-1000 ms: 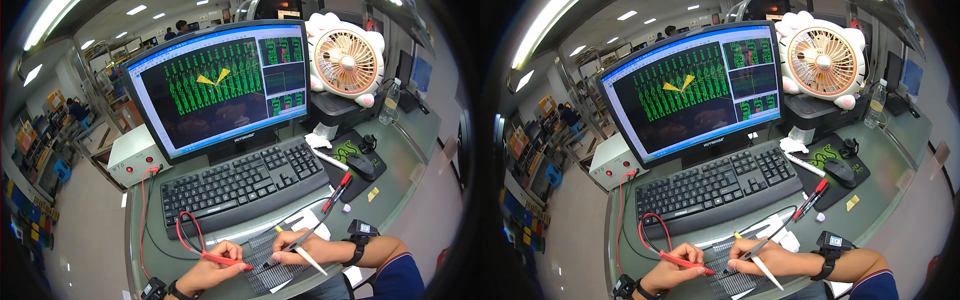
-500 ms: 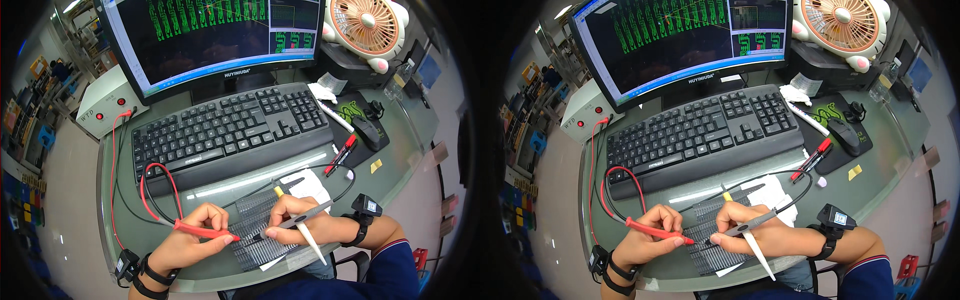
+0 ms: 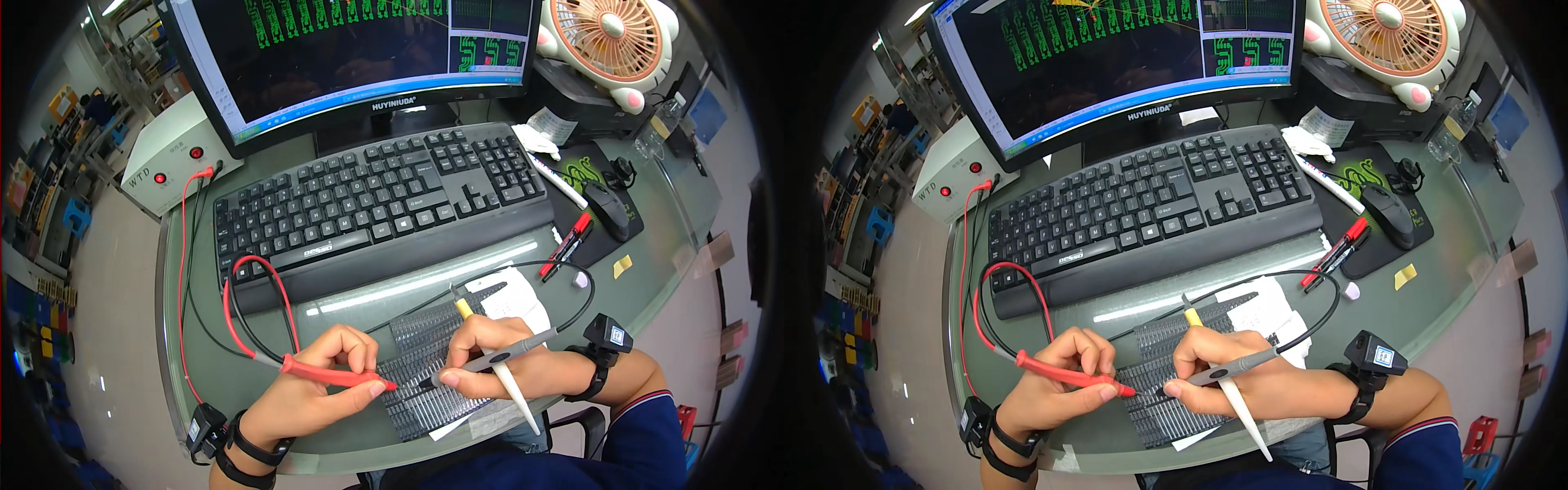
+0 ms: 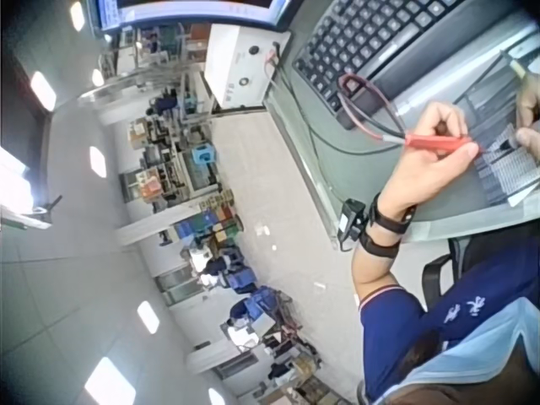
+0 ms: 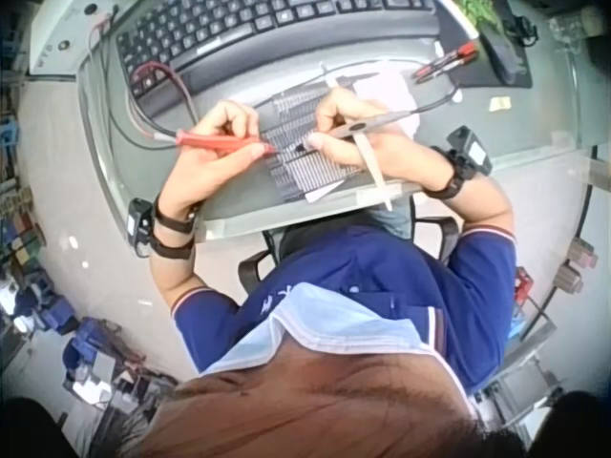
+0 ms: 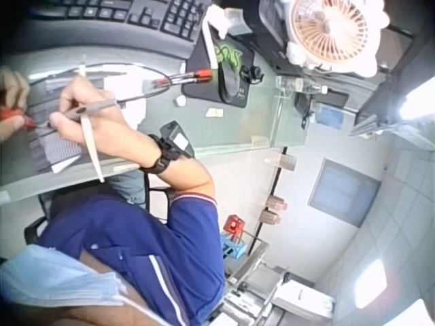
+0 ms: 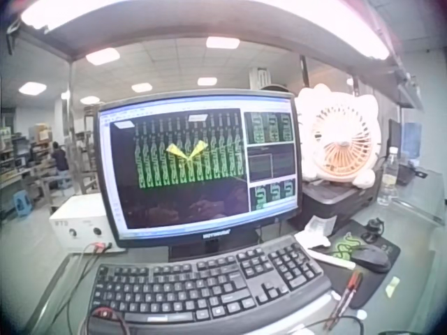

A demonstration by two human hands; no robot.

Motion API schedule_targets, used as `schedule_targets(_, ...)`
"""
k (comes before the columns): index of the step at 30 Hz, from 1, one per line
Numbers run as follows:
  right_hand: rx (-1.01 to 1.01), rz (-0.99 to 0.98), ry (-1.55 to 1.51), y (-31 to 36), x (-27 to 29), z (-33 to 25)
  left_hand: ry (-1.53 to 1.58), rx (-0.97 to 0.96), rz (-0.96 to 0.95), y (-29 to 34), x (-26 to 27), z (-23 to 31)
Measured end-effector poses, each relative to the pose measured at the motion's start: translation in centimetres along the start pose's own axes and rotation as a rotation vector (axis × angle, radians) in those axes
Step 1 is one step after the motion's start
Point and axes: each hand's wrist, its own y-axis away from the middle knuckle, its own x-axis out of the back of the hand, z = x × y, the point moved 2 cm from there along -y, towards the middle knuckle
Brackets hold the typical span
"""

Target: Soldering and testing electronic components on a board using a soldering iron and multimeter probes while monitoring data on a computer screen.

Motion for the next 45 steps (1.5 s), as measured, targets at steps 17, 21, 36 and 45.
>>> schedule_targets(17,-0.001,-0.007,0.013,-0.15,-0.09,-0.23,0.057,0.023,0.057,-0.06,-0.12,0.02)
schedule_targets(21,0.001,-0.024,0.036,-0.17,-0.02,-0.38,0.025,-0.002,0.046,-0.1,-0.07,-0.09)
schedule_targets(36,0.081,-0.01,0.093,-0.32,-0.03,-0.23,-0.017,-0.016,0.055,-0.1,-0.22,-0.06)
schedule_targets(45,0.117,-0.01,0.077,-0.32,-0.06,-0.04,0.004,-0.015,0.074,-0.17,-0.03,-0.33)
